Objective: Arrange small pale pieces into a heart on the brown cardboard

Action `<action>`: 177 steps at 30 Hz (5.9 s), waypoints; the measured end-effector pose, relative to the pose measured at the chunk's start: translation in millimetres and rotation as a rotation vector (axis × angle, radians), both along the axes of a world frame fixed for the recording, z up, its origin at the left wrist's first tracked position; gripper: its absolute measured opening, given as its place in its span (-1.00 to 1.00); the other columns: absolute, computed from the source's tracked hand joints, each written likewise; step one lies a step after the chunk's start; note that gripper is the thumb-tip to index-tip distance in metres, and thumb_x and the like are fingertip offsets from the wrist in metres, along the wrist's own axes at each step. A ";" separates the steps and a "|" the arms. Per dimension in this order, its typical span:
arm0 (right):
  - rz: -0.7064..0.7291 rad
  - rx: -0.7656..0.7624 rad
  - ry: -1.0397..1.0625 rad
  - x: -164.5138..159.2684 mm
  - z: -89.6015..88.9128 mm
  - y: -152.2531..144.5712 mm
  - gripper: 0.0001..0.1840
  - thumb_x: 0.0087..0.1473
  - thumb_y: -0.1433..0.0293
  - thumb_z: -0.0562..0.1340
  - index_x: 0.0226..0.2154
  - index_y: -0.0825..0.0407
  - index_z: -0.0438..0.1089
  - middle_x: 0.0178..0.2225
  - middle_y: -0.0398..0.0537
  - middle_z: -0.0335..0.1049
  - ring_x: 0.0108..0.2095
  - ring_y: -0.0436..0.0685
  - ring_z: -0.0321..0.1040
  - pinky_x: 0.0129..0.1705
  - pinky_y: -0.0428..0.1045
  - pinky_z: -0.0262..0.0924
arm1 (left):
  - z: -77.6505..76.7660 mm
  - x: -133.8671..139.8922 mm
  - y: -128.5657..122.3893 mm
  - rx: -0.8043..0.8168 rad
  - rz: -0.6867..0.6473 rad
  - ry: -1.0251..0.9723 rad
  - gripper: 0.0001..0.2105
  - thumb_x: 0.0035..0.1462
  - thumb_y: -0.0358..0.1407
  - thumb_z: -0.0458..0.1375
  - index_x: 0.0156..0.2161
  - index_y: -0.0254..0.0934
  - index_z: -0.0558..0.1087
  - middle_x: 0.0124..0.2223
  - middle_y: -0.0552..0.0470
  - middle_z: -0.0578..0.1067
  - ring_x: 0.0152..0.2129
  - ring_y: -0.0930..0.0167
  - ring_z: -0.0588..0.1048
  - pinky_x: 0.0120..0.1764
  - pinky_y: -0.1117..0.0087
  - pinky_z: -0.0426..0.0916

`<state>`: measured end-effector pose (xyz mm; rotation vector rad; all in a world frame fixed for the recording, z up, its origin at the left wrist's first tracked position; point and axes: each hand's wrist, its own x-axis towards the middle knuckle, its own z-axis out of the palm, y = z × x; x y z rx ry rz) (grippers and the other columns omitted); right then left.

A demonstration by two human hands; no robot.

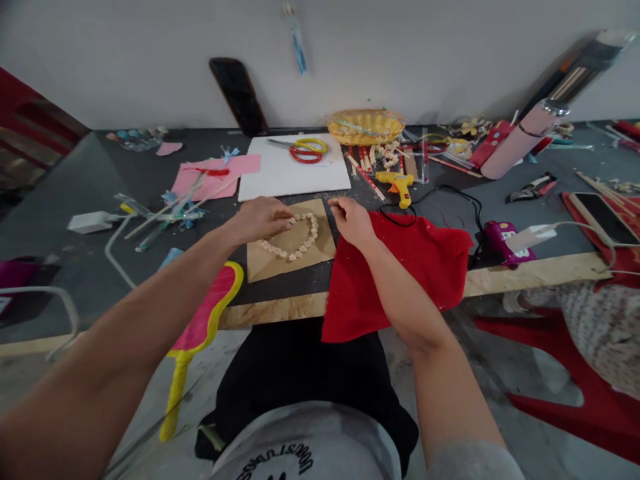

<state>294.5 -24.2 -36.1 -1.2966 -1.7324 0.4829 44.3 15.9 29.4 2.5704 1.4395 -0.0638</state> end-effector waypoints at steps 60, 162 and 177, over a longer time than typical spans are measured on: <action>-0.121 -0.181 0.063 -4.5 15.6 -7.7 -0.76 0.32 0.18 0.12 -0.36 -0.07 0.26 -0.49 -0.21 0.48 -0.49 0.04 0.42 -0.29 -0.04 0.28 | 18.8 -58.4 -51.6 0.287 0.354 -0.397 -0.68 0.29 -0.22 0.00 0.03 -0.24 0.48 0.08 -0.02 0.58 0.07 0.27 0.49 0.15 0.24 0.37; 0.146 -0.020 -0.238 -50.4 18.1 9.1 -0.80 0.33 0.32 0.13 -0.14 -0.06 0.46 -0.09 0.03 0.57 0.00 0.26 0.39 0.12 0.23 0.24 | -35.2 -50.4 -10.4 0.220 0.031 -0.462 -0.67 0.30 -0.14 0.00 -0.04 -0.10 0.57 -0.03 -0.01 0.65 0.09 0.16 0.50 0.18 0.02 0.27; 0.147 -0.012 -0.239 -50.1 18.9 8.1 -0.81 0.33 0.34 0.13 -0.17 -0.06 0.46 -0.09 0.00 0.57 -0.01 0.22 0.41 0.11 0.20 0.25 | -33.4 -51.0 -11.4 0.232 0.028 -0.459 -0.63 0.25 -0.27 -0.05 -0.02 -0.13 0.57 -0.02 -0.03 0.64 0.07 0.17 0.50 0.16 0.04 0.28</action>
